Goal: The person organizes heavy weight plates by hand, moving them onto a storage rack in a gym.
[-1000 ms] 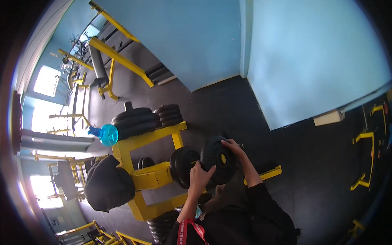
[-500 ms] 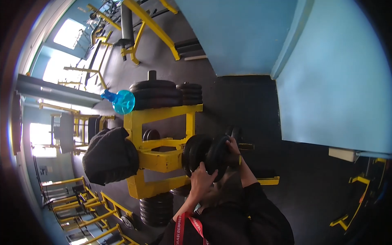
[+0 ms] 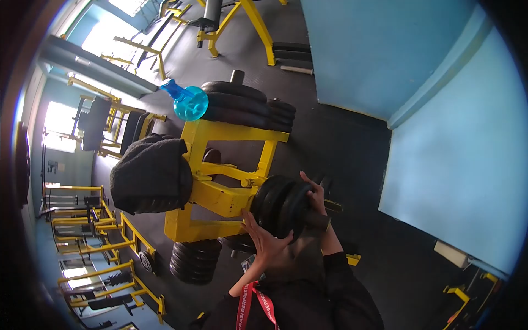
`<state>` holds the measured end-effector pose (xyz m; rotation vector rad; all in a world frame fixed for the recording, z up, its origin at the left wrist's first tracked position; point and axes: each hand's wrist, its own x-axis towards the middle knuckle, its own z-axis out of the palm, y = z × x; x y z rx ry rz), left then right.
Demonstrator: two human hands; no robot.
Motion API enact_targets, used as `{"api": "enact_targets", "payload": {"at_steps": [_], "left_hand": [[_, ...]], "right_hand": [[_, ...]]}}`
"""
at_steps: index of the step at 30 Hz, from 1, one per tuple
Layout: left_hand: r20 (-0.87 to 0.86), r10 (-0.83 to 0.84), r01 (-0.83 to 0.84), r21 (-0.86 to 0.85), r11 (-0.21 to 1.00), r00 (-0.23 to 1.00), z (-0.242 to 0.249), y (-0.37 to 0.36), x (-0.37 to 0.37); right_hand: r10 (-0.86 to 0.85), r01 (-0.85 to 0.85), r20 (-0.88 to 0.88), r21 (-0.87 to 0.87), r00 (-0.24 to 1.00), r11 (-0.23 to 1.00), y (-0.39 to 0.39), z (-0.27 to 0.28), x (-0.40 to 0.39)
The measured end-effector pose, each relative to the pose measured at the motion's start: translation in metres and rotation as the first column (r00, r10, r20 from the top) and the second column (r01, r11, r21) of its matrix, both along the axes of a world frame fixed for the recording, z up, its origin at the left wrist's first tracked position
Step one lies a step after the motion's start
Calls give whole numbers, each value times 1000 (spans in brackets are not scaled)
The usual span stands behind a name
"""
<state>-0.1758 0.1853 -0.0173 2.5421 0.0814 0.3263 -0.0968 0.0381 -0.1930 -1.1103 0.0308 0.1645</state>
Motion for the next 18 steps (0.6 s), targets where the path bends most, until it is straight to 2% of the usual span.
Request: {"api": "enact_targets", "payload": {"at_steps": [2,4,7,8,10,13,18], "left_hand": [[-49,-54,54,-8,999,997,4,0,1],[-61,-62,63,12,998,996,6,1,0],[-70,-75,77,24,997,995,6,4,0],[-73,-78,80,21,997,994,5,7,-1],[-70,-69,71,24,997,995,0,15,-2],[-59,-68,70,36,997,996,-1,18,-4],[-29,-59,59,6,998,998,2,22,-5]], "right_hand": [[58,-57,-24,29,998,998,4,-5,3],[-40,60,122,-162,992,985,8,-12,10],[-66,94,145,-200,987,975,12,-11,13],[-47,78,152,-203,987,976,15,-14,15],[-165,198,265,-100,950,975,20,-21,17],[-144,170,179,-139,973,976,24,-19,14],[-139,156,171,-90,975,984,27,-10,12]]}}
